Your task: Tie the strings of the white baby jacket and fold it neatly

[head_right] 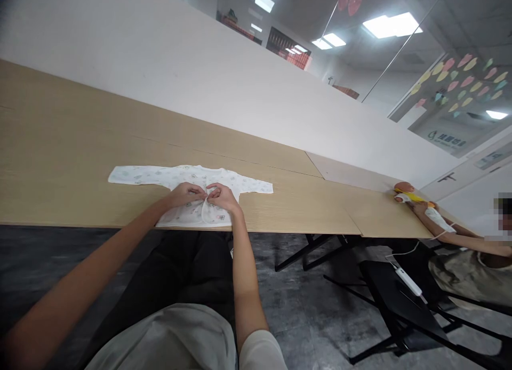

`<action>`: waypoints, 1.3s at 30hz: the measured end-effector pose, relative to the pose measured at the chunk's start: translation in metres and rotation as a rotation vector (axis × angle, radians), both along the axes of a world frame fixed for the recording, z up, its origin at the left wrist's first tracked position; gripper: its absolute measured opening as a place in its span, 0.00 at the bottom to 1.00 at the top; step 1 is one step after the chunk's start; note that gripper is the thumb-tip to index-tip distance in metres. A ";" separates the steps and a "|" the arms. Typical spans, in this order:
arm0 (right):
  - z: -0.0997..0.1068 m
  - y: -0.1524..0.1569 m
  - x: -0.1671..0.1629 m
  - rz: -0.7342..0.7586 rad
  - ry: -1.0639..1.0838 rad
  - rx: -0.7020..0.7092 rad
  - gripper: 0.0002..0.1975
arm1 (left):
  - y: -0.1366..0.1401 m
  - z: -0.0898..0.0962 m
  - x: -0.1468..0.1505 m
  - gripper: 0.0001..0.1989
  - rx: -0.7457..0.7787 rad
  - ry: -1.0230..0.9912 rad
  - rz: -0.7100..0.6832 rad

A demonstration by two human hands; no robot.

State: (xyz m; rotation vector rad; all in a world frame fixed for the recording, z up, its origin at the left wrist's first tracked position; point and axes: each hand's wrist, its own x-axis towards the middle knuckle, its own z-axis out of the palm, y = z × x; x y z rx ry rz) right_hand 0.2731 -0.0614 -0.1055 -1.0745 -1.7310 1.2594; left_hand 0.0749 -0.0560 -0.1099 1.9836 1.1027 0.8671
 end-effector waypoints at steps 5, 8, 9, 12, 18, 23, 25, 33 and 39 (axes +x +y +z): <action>-0.006 0.005 -0.001 -0.005 -0.021 0.003 0.22 | -0.004 0.003 0.002 0.17 0.072 0.075 0.003; -0.004 0.003 -0.001 -0.019 -0.022 -0.011 0.22 | -0.002 0.002 0.003 0.15 0.088 0.093 0.006; -0.003 0.002 -0.001 -0.024 -0.028 -0.023 0.22 | -0.001 0.002 0.003 0.15 0.089 0.102 0.011; 0.003 -0.001 -0.002 -0.042 -0.059 -0.083 0.21 | 0.000 0.003 0.004 0.13 0.085 0.128 0.021; 0.014 -0.007 -0.003 -0.093 -0.014 -0.213 0.20 | -0.003 0.008 0.005 0.12 0.117 0.142 0.005; 0.013 -0.005 -0.002 -0.112 0.046 -0.258 0.16 | -0.003 0.005 0.003 0.13 0.136 0.133 0.039; 0.011 -0.003 -0.002 -0.133 0.052 -0.259 0.14 | -0.002 0.003 0.001 0.15 0.131 0.120 0.063; 0.006 -0.001 -0.004 -0.120 0.025 -0.239 0.09 | -0.001 -0.001 -0.002 0.21 0.182 0.189 0.046; 0.008 -0.016 -0.007 -0.191 -0.182 -0.071 0.02 | 0.004 -0.004 -0.004 0.23 0.169 0.202 0.117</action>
